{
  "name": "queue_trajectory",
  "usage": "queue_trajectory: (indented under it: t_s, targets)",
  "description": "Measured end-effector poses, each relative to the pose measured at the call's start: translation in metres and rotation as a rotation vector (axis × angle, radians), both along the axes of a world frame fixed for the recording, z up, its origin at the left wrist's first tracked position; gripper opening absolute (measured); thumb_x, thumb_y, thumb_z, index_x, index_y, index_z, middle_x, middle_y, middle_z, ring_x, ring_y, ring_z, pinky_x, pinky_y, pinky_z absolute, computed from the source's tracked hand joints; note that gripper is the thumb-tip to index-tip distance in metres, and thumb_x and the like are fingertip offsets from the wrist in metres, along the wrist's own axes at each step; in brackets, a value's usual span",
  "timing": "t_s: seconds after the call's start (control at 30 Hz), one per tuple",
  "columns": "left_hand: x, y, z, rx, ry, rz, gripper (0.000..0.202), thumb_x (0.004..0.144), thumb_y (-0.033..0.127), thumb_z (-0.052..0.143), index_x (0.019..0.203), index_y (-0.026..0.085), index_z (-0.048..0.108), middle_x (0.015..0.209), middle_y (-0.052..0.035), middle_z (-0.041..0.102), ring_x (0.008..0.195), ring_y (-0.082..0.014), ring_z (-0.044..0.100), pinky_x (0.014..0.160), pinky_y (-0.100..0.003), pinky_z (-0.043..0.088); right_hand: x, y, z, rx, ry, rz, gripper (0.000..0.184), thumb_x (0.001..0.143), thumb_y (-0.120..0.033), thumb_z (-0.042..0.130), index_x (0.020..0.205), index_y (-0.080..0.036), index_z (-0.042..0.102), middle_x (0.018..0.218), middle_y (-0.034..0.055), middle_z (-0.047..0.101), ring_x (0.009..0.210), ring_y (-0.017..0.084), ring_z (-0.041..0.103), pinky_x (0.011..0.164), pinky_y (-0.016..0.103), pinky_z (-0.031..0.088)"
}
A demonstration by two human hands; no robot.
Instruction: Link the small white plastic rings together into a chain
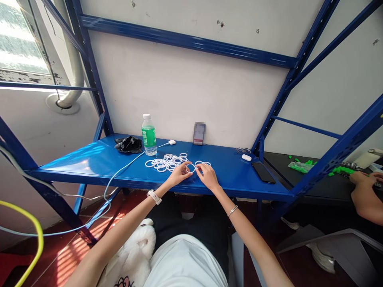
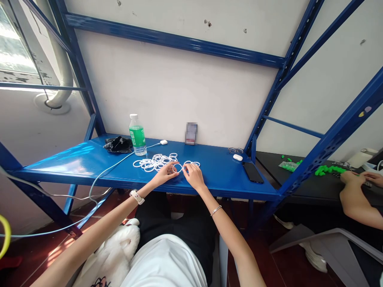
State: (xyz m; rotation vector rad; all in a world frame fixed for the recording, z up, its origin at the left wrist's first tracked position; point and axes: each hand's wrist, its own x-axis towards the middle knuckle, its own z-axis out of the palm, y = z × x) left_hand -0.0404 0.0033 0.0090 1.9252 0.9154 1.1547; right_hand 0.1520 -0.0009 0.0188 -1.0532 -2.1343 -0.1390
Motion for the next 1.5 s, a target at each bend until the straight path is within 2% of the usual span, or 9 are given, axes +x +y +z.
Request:
queue_trajectory:
  t_s: [0.4, 0.8, 1.5]
  targets:
    - [0.0003, -0.0006, 0.0003, -0.006, 0.028, -0.001, 0.058, 0.08, 0.05, 0.062, 0.126, 0.017, 0.048, 0.077, 0.0003, 0.057, 0.061, -0.0134, 0.054, 0.056, -0.026, 0.045, 0.0005, 0.0011, -0.0008, 0.007, -0.006, -0.009, 0.024, 0.098, -0.035, 0.041, 0.096, -0.02, 0.059, 0.084, 0.0059, 0.066, 0.079, 0.02, 0.062, 0.074, 0.033, 0.046]
    - [0.0012, -0.0024, 0.0015, 0.021, 0.045, 0.008, 0.055, 0.081, 0.048, 0.06, 0.125, 0.017, 0.05, 0.076, 0.0005, 0.056, 0.059, -0.012, 0.052, 0.054, -0.025, 0.044, 0.001, 0.0033, -0.0036, 0.006, -0.025, -0.011, 0.013, 0.096, -0.028, 0.048, 0.091, -0.021, 0.057, 0.083, 0.0045, 0.067, 0.078, 0.021, 0.062, 0.072, 0.033, 0.045]
    - [0.0032, -0.0034, 0.0012, 0.003, 0.048, -0.001, 0.056, 0.08, 0.049, 0.061, 0.124, 0.017, 0.05, 0.076, 0.0001, 0.056, 0.059, -0.0124, 0.051, 0.055, -0.025, 0.042, 0.0019, 0.006, -0.0066, 0.01, -0.058, -0.057, 0.015, 0.096, -0.021, 0.045, 0.088, -0.02, 0.057, 0.081, 0.0045, 0.068, 0.076, 0.02, 0.062, 0.075, 0.032, 0.044]
